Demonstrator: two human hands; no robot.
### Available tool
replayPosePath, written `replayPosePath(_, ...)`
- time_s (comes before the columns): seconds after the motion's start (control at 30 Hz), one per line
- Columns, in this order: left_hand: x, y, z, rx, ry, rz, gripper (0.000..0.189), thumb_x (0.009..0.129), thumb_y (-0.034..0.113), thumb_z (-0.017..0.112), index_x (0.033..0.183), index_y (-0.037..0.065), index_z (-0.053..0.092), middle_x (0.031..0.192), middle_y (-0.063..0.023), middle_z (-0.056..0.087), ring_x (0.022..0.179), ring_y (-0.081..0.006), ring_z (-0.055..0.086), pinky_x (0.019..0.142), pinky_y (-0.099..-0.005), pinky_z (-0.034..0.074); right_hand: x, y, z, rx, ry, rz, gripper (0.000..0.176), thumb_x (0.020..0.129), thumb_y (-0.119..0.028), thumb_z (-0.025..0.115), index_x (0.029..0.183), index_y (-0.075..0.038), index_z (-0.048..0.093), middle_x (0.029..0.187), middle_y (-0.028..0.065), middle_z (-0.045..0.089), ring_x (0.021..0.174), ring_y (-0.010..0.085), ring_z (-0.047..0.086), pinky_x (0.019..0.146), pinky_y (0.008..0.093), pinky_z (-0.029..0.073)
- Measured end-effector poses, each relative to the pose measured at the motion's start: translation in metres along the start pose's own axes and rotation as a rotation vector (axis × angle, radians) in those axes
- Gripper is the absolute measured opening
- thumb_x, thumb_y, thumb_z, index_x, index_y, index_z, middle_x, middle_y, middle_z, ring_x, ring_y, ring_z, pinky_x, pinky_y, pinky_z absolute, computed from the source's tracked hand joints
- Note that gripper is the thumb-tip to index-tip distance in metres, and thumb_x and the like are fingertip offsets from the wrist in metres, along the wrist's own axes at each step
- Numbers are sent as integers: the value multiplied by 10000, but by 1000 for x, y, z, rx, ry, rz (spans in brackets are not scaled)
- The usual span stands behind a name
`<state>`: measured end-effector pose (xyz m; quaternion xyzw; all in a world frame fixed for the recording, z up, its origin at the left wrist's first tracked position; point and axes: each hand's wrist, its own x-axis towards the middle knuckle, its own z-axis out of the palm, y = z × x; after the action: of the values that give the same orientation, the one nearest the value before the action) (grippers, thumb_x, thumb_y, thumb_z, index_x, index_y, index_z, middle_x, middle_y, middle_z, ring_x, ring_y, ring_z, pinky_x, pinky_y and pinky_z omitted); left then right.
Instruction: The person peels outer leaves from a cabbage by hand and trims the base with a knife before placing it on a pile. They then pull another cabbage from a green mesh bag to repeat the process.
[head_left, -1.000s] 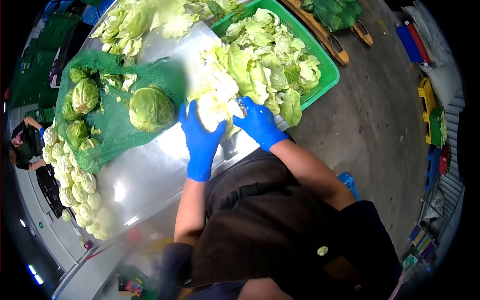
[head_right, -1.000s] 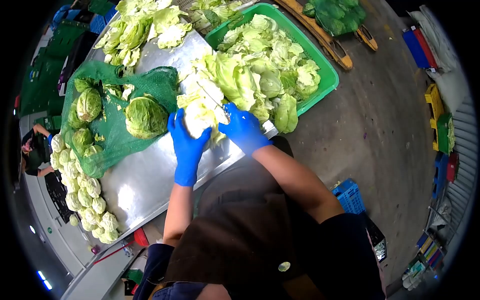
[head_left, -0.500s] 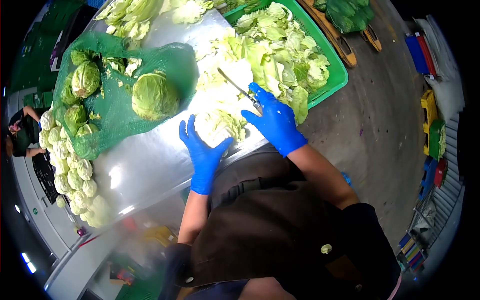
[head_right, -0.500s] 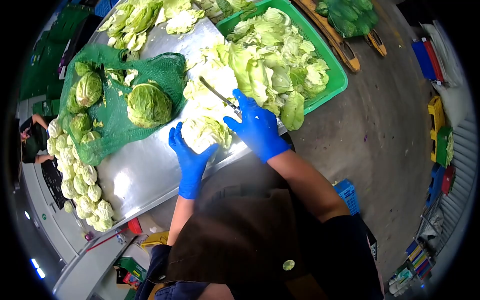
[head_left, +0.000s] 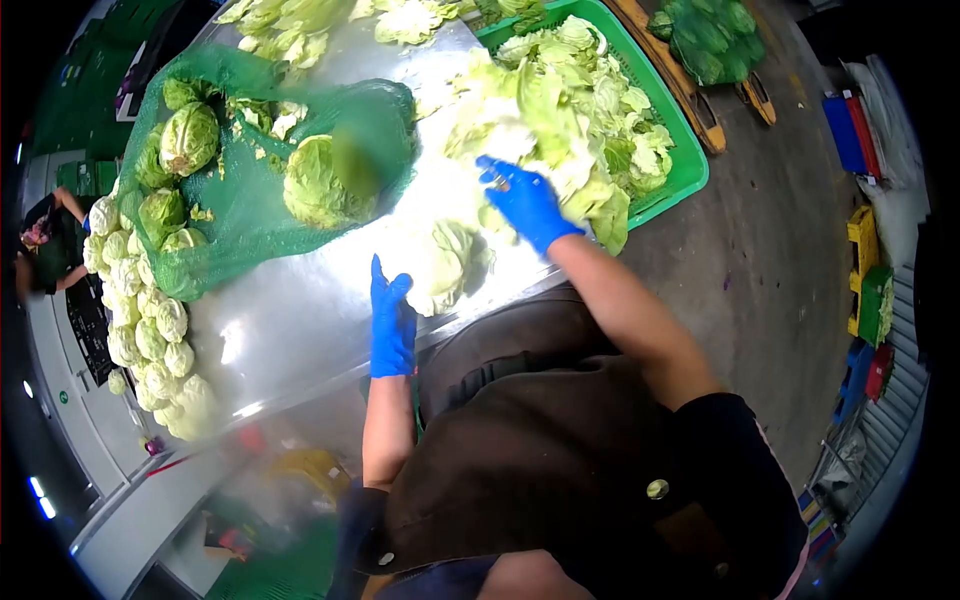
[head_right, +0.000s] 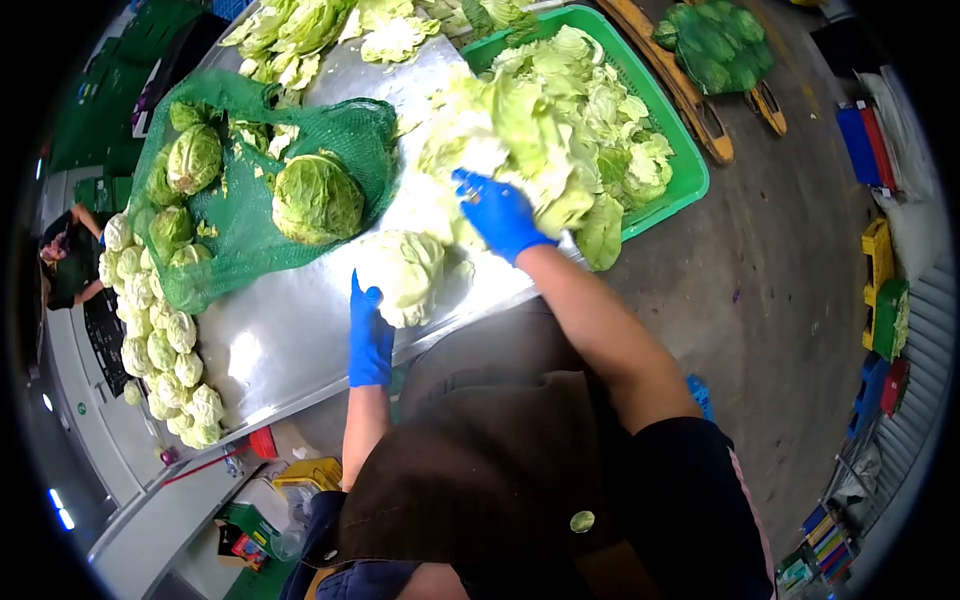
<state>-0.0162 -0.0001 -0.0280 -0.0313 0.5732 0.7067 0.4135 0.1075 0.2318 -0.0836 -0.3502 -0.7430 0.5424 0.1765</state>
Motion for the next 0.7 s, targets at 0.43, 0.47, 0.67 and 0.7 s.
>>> replayPosePath(0.43, 7, 7, 26, -649, -404, -232, 509, 987, 404, 451, 1339, 39, 493, 1285, -179, 567, 1144, -321, 577, 998, -473, 473, -14, -119, -48, 10, -167, -426, 560, 852, -243, 730, 1364, -125, 537, 1313, 123, 598, 1112, 213, 643, 898, 307, 520)
replayPosePath(0.47, 12, 2, 17, -650, -593, -227, 512, 992, 420, 437, 1348, 57, 496, 1285, -169, 569, 1148, -310, 571, 1021, -460, 452, -29, -132, -40, -27, -182, -471, 547, 845, -255, 734, 1345, -123, 556, 1312, 117, 600, 1112, 216, 645, 893, 304, 523)
replayPosePath(0.67, -2, -5, 41, -1042, -511, -349, 522, 923, 516, 524, 1251, 110, 513, 1197, -104, 579, 1078, -288, 560, 957, -458, 453, -46, -148, -25, 272, -145, -328, 271, 877, -162, 710, 1129, -70, 673, 1018, 63, 703, 884, 102, 650, 768, 247, 523)
replayPosePath(0.7, -5, -2, 42, -955, -485, -302, 550, 943, 519, 473, 1314, 114, 469, 1272, -107, 542, 1146, -294, 525, 1008, -473, 412, -44, -147, -29, 395, -167, -223, 228, 885, -138, 702, 1097, -55, 679, 961, 54, 713, 833, 73, 642, 741, 231, 520)
